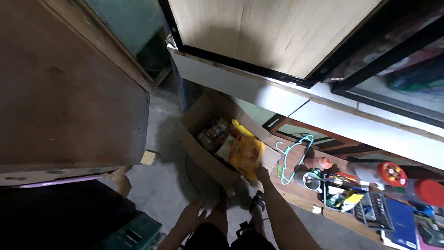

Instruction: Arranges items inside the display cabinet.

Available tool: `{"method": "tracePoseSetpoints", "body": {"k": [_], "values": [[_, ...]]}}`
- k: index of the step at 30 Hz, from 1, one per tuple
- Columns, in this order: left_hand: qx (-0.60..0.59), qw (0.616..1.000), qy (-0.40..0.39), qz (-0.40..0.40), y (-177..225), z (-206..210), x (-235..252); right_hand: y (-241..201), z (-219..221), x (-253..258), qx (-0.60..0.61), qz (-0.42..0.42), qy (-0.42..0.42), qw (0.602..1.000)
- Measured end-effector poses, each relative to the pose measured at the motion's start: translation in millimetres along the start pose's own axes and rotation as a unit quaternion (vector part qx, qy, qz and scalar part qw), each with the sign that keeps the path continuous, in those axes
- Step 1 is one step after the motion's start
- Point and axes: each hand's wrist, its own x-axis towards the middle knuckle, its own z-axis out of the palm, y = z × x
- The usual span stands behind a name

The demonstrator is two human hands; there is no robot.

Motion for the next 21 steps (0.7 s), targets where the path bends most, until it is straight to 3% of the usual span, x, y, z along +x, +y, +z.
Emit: {"method": "tracePoseSetpoints", "body": {"k": [5,8,12,15,17,19,21], "values": [[0.028,0.999,0.0,0.041,36.0,-15.5,3.4,-16.7,-5.1,-31.0,0.061,-0.078,0.06,0.993],[0.072,0.99,0.055,0.105,45.6,-19.8,12.3,-32.9,-13.4,-52.6,0.041,-0.152,0.086,0.984],[0.132,0.965,0.135,0.184,76.7,-29.6,8.6,-55.7,-31.8,-132.1,-0.088,-0.227,0.018,0.97],[0.126,0.916,0.202,0.324,94.4,-26.3,7.4,-47.0,-29.9,-184.6,-0.138,-0.274,-0.032,0.951],[0.136,0.893,0.178,0.39,102.7,-20.1,9.9,-33.0,-25.4,-206.7,-0.161,-0.29,-0.057,0.942],[0.166,0.904,0.081,0.384,113.0,-15.3,6.7,-19.3,-21.8,-223.7,-0.181,-0.293,-0.092,0.934],[0.183,0.895,0.031,0.406,116.1,-6.7,6.9,-5.0,-15.1,-238.0,-0.174,-0.314,-0.085,0.93]]}}
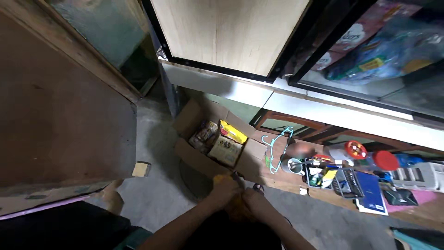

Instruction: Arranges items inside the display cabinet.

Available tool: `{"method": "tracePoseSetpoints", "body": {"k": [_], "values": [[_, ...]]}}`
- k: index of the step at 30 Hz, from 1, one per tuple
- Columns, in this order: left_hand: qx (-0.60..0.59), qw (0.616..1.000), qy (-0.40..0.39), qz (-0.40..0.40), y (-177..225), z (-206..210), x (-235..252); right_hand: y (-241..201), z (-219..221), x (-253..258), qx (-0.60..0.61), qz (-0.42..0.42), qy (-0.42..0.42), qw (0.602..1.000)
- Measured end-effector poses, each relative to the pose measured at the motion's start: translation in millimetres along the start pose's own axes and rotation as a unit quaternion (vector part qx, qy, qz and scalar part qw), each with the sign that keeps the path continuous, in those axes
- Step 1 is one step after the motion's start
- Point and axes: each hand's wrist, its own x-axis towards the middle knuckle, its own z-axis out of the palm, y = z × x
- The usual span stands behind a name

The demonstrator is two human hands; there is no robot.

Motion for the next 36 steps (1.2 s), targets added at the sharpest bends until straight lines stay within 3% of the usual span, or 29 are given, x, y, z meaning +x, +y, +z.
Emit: {"method": "tracePoseSetpoints", "body": {"k": [3,7,9,10,13,16,20,25,28,33,36], "values": [[-0.002,0.996,-0.078,0.041,-0.1,6.7,0.6,5.8,19.1,-16.3,0.023,-0.016,0.052,0.998],[-0.004,0.996,-0.063,0.068,3.1,7.0,-0.8,9.1,22.7,-28.7,0.022,-0.015,0.109,0.994],[0.018,0.996,0.011,0.084,8.4,3.4,3.7,7.5,13.5,-36.8,0.018,-0.002,0.165,0.986],[0.026,0.992,0.067,0.103,12.0,0.4,7.8,10.0,10.7,-41.3,0.013,-0.013,0.233,0.972],[0.026,0.968,0.197,0.154,24.9,-9.9,23.0,38.0,5.5,-45.3,-0.014,-0.123,0.461,0.878],[0.028,0.955,0.242,0.172,44.1,-24.0,33.3,54.5,-16.0,-62.2,0.022,-0.174,0.538,0.825],[0.057,0.939,0.27,0.204,57.7,-51.5,40.3,52.8,-40.2,-83.5,0.072,-0.187,0.575,0.793],[0.092,0.92,0.297,0.237,68.8,-84.2,45.1,30.6,-66.3,-91.7,0.05,-0.208,0.598,0.773],[0.037,0.939,0.277,0.202,77.2,-93.0,49.7,15.5,-84.0,-92.6,0.029,-0.236,0.582,0.778],[-0.04,0.892,0.375,0.25,76.9,-79.8,66.6,3.4,-99.2,-100.6,-0.025,-0.254,0.542,0.801],[-0.068,0.873,0.395,0.278,86.3,-73.2,69.2,-1.9,-106.5,-120.1,-0.135,-0.229,0.498,0.825]]}}
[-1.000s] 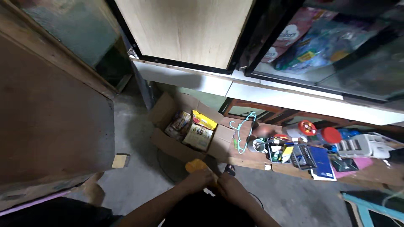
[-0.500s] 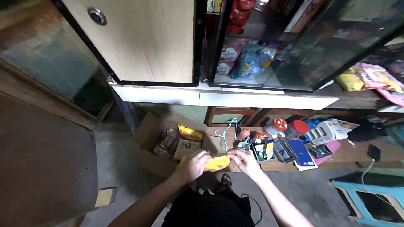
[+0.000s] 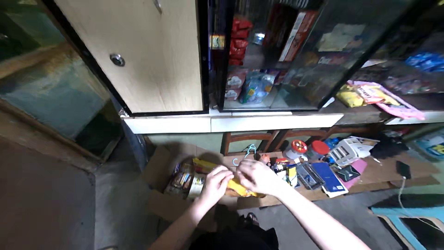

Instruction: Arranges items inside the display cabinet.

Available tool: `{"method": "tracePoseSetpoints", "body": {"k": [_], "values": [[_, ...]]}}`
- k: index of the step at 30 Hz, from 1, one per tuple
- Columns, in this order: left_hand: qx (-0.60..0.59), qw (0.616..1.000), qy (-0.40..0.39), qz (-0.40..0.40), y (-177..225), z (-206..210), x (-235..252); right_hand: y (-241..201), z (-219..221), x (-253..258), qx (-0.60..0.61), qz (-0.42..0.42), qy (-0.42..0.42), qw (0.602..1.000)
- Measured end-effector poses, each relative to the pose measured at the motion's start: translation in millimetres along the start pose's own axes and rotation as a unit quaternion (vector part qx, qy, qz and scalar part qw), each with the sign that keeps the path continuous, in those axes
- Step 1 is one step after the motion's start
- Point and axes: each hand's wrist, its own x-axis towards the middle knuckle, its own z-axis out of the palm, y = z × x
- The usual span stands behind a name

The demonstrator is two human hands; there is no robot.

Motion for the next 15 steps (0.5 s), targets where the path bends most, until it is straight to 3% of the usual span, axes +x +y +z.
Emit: {"method": "tracePoseSetpoints", "body": {"k": [4,9,11,13,15], "values": [[0.016,0.999,-0.005,0.051,11.0,3.2,4.6,-5.7,-10.1,-1.9,-0.112,-0.063,-0.042,0.991],[0.104,0.988,-0.027,0.114,19.2,-5.5,8.6,-9.8,-6.7,-1.3,-0.145,-0.086,-0.056,0.984],[0.132,0.983,-0.031,0.125,21.5,-9.1,7.6,-15.0,-0.2,-0.9,-0.094,-0.037,-0.058,0.993],[0.148,0.98,-0.016,0.133,23.6,-11.4,6.1,-19.2,3.2,0.9,0.033,0.061,-0.063,0.996],[0.149,0.979,0.013,0.14,25.7,-13.0,6.0,-18.0,4.7,4.1,0.171,0.176,-0.023,0.969]]}}
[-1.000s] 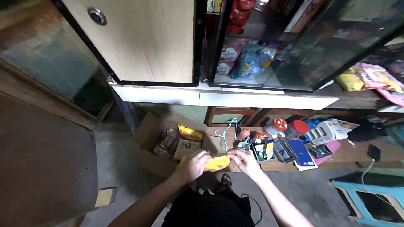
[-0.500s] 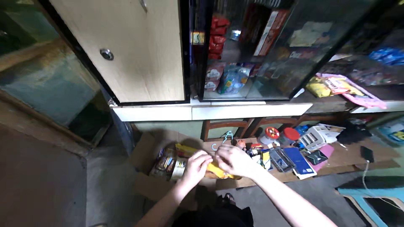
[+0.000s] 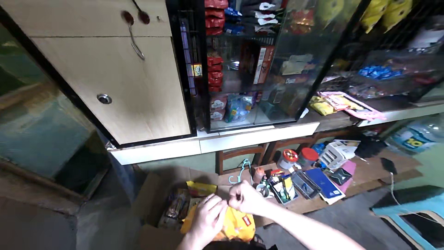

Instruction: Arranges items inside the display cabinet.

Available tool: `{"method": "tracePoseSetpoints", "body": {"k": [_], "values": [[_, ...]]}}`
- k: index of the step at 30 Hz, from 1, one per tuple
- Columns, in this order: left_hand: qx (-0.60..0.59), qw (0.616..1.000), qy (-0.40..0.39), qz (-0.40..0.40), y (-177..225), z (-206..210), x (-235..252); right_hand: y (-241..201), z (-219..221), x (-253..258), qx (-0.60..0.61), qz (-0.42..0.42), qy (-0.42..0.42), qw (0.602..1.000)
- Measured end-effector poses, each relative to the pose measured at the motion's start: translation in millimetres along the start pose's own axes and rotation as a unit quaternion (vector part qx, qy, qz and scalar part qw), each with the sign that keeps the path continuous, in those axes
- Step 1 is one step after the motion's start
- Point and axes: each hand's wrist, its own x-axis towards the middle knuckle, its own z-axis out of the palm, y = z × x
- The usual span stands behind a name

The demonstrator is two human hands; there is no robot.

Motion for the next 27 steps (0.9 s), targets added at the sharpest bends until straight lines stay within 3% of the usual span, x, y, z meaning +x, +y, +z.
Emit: {"method": "tracePoseSetpoints", "body": {"k": [2,3,5,8,11,14,18,22,27], "values": [[-0.005,0.999,0.03,-0.011,2.6,-1.6,1.8,0.4,-3.7,2.7,0.112,0.082,0.018,0.99],[-0.01,0.999,0.04,-0.023,4.0,-2.6,3.1,-0.1,-6.4,2.3,0.136,0.082,0.022,0.987],[-0.017,0.997,0.048,-0.055,5.9,-6.7,4.7,-1.3,-12.8,-1.5,0.111,0.009,0.035,0.993],[-0.004,0.993,0.088,-0.076,9.0,-15.5,12.5,13.1,-19.3,-5.7,0.01,-0.141,0.135,0.981],[-0.025,0.989,0.121,-0.076,7.8,-36.0,26.0,36.9,-27.8,-12.0,-0.019,-0.139,0.226,0.964],[-0.024,0.988,0.142,-0.054,3.6,-54.6,36.7,62.9,-31.4,-20.9,-0.047,-0.07,0.284,0.955],[-0.002,0.984,0.165,-0.062,0.5,-82.8,46.6,111.9,-30.6,-38.5,-0.047,0.085,0.313,0.945],[-0.001,0.979,0.192,-0.068,-6.6,-101.0,48.7,167.6,-31.6,-63.2,-0.043,0.293,0.261,0.919],[-0.015,0.978,0.183,-0.098,-6.3,-104.2,44.4,208.0,-24.0,-90.8,-0.055,0.443,0.188,0.875]]}}
